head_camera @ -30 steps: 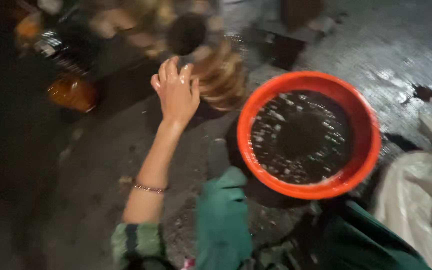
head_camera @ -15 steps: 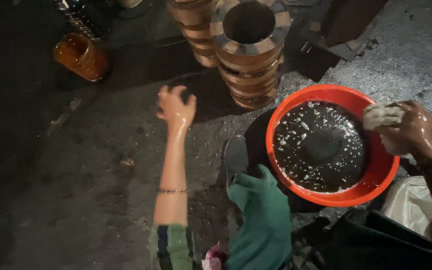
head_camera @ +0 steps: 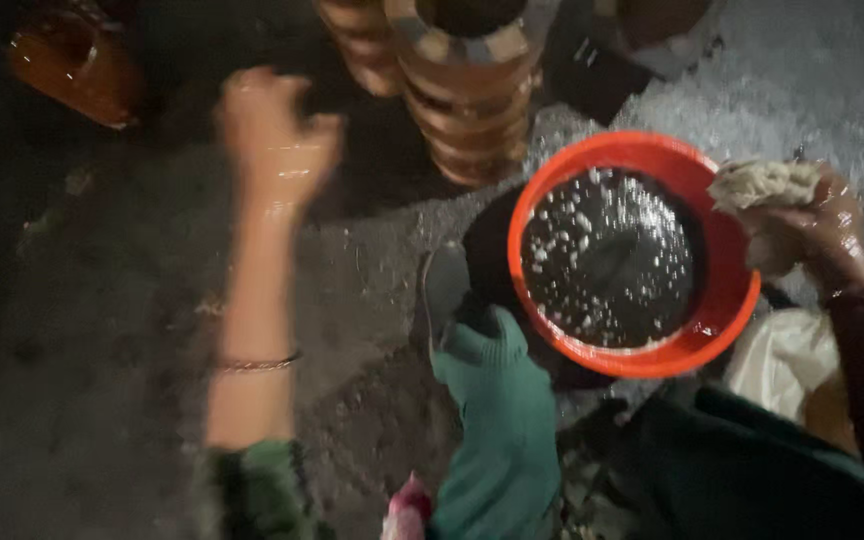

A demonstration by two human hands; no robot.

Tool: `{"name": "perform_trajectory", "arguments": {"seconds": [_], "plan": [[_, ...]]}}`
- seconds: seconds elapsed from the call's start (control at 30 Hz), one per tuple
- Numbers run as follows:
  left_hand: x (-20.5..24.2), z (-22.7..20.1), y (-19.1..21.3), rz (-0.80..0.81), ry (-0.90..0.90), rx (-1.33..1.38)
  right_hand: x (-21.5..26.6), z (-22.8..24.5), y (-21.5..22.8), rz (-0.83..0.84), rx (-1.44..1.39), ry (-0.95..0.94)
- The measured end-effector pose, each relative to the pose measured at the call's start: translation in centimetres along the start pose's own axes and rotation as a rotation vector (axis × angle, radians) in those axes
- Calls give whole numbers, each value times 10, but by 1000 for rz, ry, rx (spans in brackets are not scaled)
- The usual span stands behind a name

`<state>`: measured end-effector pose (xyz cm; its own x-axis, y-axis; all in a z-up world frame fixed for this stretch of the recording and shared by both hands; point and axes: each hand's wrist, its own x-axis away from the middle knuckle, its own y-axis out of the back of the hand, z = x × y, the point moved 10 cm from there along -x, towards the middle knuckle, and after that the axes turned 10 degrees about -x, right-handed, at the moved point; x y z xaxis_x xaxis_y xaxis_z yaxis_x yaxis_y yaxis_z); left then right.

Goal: The person cleans industrial or mechanical rings by scrubbing them with a cloth inside a basin of dark liquid.

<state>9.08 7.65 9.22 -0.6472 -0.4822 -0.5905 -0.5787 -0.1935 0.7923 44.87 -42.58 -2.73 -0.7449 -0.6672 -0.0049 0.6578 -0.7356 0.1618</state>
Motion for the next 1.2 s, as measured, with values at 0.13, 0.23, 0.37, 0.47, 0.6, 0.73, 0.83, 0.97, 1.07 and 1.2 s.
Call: {"name": "perform_trajectory", "arguments": {"seconds": [0.13,0.23,0.37,0.47,0.6,0.73,0.83,0.97,1.07,1.2], "plan": [[-54,-117,-174,383,-146,20,-16,-28,-26,-71,210,-267],[-91,-178,-193,-249,-221,-176,-2,-19,-16,-96,556,-309],[-71,-169,-316,415,-36,-60,33,-13,20,-135,734,-327],[-88,-164,-321,395,-39,-123,10,-7,49,-179,667,-268],[-97,-165,-282,454,-1,-128,8,-5,73,-167,604,-220],[-120,-156,-194,293,188,65,35,-8,89,-152,535,-209],[-108,-162,-150,369,284,185,52,-18,95,-130,493,-215],[-54,-210,-139,472,301,794,71,-64,93,-88,437,-259],[-7,-256,-182,660,375,954,66,-142,69,-52,374,-322],[73,-318,-262,943,413,803,57,-292,31,-31,664,-615]]}}
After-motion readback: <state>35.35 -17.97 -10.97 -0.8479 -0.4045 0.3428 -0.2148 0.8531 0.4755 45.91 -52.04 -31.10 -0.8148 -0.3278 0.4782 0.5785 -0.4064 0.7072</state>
